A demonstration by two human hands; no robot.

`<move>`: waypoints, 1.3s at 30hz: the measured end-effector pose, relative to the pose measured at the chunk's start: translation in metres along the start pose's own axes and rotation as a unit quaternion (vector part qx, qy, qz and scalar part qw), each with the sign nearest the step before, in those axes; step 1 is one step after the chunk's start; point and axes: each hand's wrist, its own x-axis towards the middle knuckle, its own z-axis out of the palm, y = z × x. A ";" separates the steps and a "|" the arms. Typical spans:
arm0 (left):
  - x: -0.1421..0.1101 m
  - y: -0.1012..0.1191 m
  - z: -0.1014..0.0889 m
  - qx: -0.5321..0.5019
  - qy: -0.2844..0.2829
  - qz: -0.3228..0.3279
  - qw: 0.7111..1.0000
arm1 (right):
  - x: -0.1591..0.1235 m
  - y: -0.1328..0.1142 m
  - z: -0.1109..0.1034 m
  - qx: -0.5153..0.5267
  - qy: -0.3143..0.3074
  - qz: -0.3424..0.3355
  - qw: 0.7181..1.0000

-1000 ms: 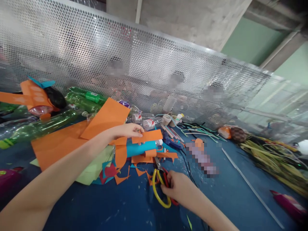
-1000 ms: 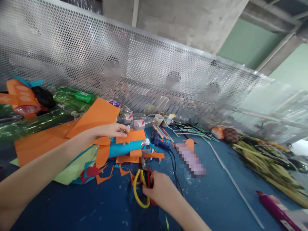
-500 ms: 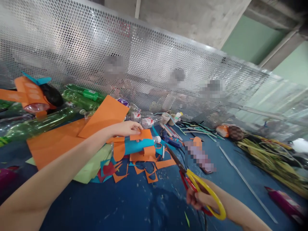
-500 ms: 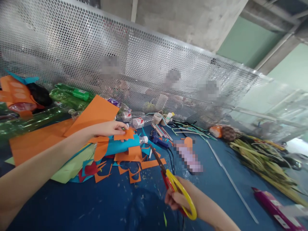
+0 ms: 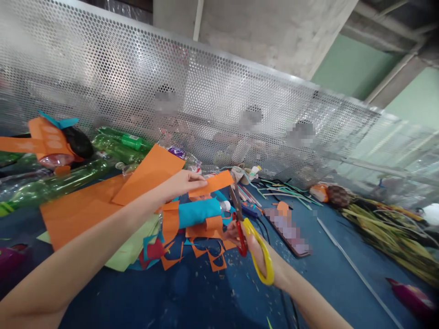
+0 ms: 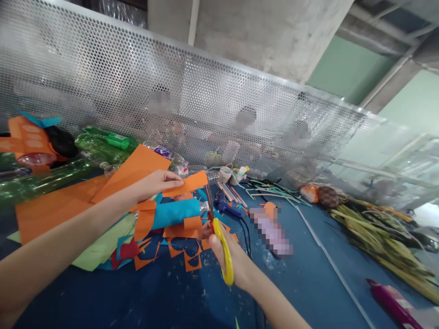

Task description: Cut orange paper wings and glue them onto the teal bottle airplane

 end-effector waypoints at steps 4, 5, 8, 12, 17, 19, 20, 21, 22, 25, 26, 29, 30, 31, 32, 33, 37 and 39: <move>0.002 0.000 -0.002 -0.036 0.009 0.009 0.999 | 0.006 0.006 0.005 -0.050 0.024 0.016 0.998; 0.002 0.000 -0.003 -0.047 0.000 0.007 0.999 | 0.005 0.007 0.006 -0.041 0.019 0.027 0.999; -0.001 0.004 -0.003 -0.041 -0.028 -0.010 0.999 | -0.004 0.005 0.007 -0.036 0.002 0.016 0.999; -0.006 0.011 0.001 0.070 -0.021 0.007 0.997 | -0.010 -0.005 0.007 -0.092 0.005 -0.016 0.996; -0.012 0.013 0.010 0.148 -0.039 0.039 0.987 | -0.011 -0.010 0.009 -0.150 0.014 -0.034 0.988; -0.013 0.014 0.013 0.152 -0.046 0.048 0.986 | -0.010 -0.010 0.009 -0.154 0.013 -0.038 0.987; -0.014 0.014 0.015 0.151 -0.047 0.050 0.986 | -0.010 -0.010 0.010 -0.157 0.014 -0.039 0.987; -0.014 0.015 0.016 0.151 -0.047 0.050 0.986 | -0.010 -0.010 0.009 -0.162 0.017 -0.038 0.986; -0.014 0.016 0.017 0.152 -0.046 0.048 0.986 | -0.010 -0.011 0.009 -0.167 0.020 -0.038 0.985; -0.015 0.018 0.018 0.154 -0.049 0.047 0.986 | -0.010 -0.015 0.009 -0.178 0.026 -0.050 0.982; -0.015 0.018 0.018 0.153 -0.052 0.048 0.986 | -0.010 -0.016 0.009 -0.179 0.028 -0.057 0.982; -0.015 0.017 0.019 0.149 -0.059 0.050 0.986 | -0.011 -0.016 0.010 -0.183 0.039 -0.076 0.980; -0.015 0.017 0.019 0.147 -0.060 0.051 0.986 | -0.011 -0.015 0.010 -0.185 0.041 -0.078 0.979; -0.015 0.016 0.019 0.145 -0.059 0.053 0.986 | -0.011 -0.015 0.010 -0.188 0.043 -0.078 0.978; -0.015 0.016 0.019 0.145 -0.057 0.054 0.986 | -0.011 -0.014 0.011 -0.192 0.043 -0.074 0.978; -0.015 0.016 0.019 0.145 -0.056 0.054 0.986 | -0.011 -0.014 0.011 -0.195 0.042 -0.071 0.977; -0.017 0.019 0.019 0.151 -0.051 0.045 0.986 | -0.010 -0.015 0.012 -0.196 0.042 -0.075 0.977; -0.017 0.020 0.019 0.150 -0.056 0.045 0.986 | -0.009 -0.016 0.013 -0.200 0.051 -0.092 0.974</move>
